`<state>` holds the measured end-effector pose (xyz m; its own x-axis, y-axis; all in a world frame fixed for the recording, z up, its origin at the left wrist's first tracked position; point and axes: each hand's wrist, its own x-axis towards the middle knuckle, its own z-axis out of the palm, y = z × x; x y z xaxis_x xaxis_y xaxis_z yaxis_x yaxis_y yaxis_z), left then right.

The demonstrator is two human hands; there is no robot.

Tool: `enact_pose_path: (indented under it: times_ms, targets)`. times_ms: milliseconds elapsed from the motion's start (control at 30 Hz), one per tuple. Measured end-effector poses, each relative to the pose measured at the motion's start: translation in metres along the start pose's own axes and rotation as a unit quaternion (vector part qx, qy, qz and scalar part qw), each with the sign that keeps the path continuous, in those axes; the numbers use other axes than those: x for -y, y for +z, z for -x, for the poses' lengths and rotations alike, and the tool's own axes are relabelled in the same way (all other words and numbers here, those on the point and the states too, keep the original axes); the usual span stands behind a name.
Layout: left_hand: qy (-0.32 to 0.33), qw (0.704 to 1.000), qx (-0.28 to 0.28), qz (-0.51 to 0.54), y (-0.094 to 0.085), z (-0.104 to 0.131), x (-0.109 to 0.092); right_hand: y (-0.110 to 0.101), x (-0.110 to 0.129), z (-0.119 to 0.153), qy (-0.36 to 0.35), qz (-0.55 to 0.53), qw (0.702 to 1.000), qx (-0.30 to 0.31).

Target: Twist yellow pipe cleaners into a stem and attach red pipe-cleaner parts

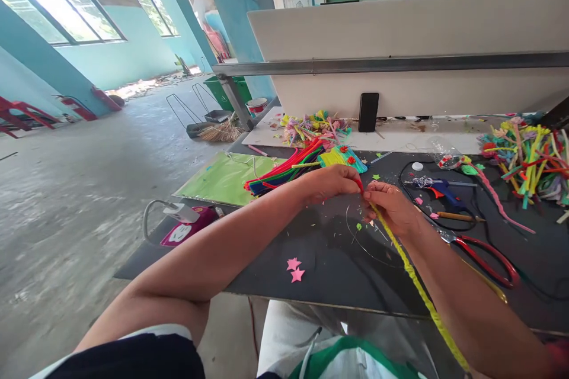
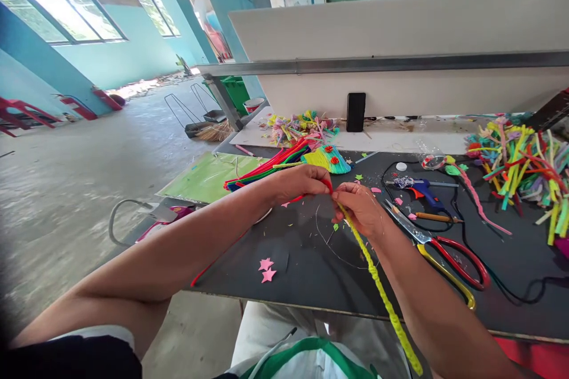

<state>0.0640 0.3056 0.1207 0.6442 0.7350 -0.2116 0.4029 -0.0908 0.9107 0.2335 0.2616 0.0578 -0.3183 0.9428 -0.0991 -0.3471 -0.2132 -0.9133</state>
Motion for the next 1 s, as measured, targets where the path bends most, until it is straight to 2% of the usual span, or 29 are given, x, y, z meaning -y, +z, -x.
enact_pose_path:
  times_ms: [133,233,300,400,467,533,767,900,1000]
  targets:
    - [0.129,0.991,0.014,-0.029,-0.004,0.002,0.0,-0.003,0.002,0.0,-0.018,-0.03,0.999,0.037]
    - [0.211,0.97,0.0,-0.121,-0.005,0.004,0.001,-0.001,0.005,0.003,-0.011,-0.05,0.997,0.065]
    - [0.268,0.94,-0.036,-0.209,-0.004,0.005,0.003,0.001,0.006,0.005,0.005,-0.066,0.995,0.068]
    - [0.334,0.868,-0.097,-0.353,-0.001,0.008,0.009,0.004,0.004,0.005,0.007,-0.095,0.994,0.053]
    - [0.348,0.821,-0.115,-0.437,0.0,0.009,0.013,0.004,0.002,0.003,0.001,-0.102,0.994,0.034]
    - [0.354,0.789,-0.12,-0.488,0.0,0.01,0.014,0.002,0.0,0.0,0.001,-0.097,0.995,0.015]
    - [0.384,0.751,-0.132,-0.521,-0.002,0.016,0.014,0.001,-0.002,-0.002,-0.012,-0.08,0.996,-0.042]
    - [0.378,0.701,-0.1,-0.596,0.007,0.02,0.015,0.004,-0.009,-0.004,-0.044,-0.089,0.993,-0.065]
    - [0.348,0.674,-0.116,-0.641,0.019,0.025,0.014,0.005,-0.013,-0.006,-0.064,-0.1,0.991,-0.069]
